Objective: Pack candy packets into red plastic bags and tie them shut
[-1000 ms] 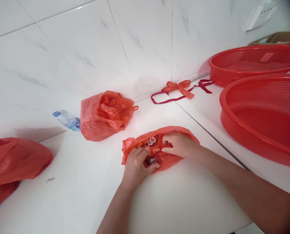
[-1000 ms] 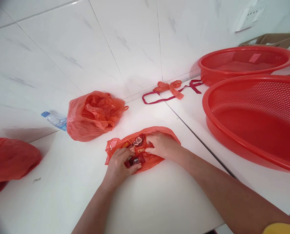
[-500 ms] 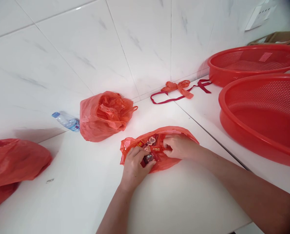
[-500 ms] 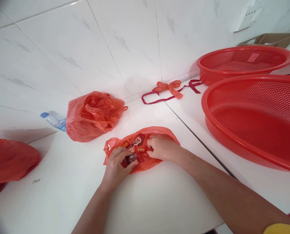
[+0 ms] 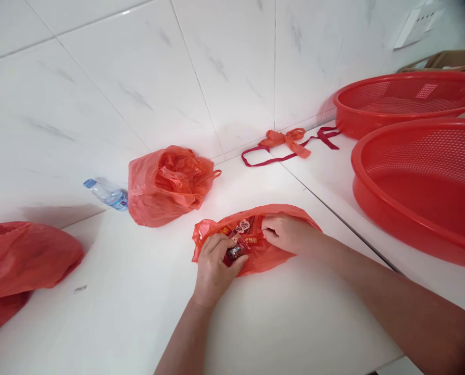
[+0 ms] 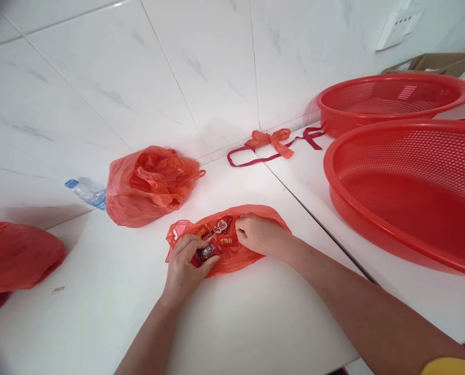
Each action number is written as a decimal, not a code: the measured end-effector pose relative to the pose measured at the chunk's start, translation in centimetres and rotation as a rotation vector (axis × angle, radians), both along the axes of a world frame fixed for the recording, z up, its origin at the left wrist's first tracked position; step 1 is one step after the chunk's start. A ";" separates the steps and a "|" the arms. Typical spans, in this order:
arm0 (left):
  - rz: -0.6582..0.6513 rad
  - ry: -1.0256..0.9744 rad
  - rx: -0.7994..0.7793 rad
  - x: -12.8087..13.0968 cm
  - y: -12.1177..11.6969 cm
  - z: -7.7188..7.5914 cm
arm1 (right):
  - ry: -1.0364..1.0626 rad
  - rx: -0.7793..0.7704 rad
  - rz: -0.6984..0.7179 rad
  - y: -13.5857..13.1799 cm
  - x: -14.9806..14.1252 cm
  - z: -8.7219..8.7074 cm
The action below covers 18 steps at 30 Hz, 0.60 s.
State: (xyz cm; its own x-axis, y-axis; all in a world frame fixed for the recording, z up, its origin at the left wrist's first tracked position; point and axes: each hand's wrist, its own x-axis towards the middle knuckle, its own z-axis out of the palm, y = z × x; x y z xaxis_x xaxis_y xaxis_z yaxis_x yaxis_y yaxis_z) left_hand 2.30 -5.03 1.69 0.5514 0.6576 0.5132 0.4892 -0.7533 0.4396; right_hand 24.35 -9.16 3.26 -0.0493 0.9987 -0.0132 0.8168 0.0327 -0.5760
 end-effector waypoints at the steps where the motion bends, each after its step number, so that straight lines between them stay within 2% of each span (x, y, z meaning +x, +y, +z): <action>1: 0.002 0.001 -0.006 0.0 0.0 0.0 | 0.000 0.004 -0.001 0.0 0.0 -0.1; 10: -0.062 0.066 -0.093 0.0 0.0 -0.5 | 0.053 -0.083 -0.052 0.3 0.3 0.2; 13: -0.098 0.091 -0.102 0.2 -0.1 -0.4 | 0.051 -0.036 -0.026 0.3 0.2 -0.2; 18: -0.155 0.099 -0.115 0.6 -0.2 -0.2 | -0.018 0.134 0.084 0.3 -0.8 -1.2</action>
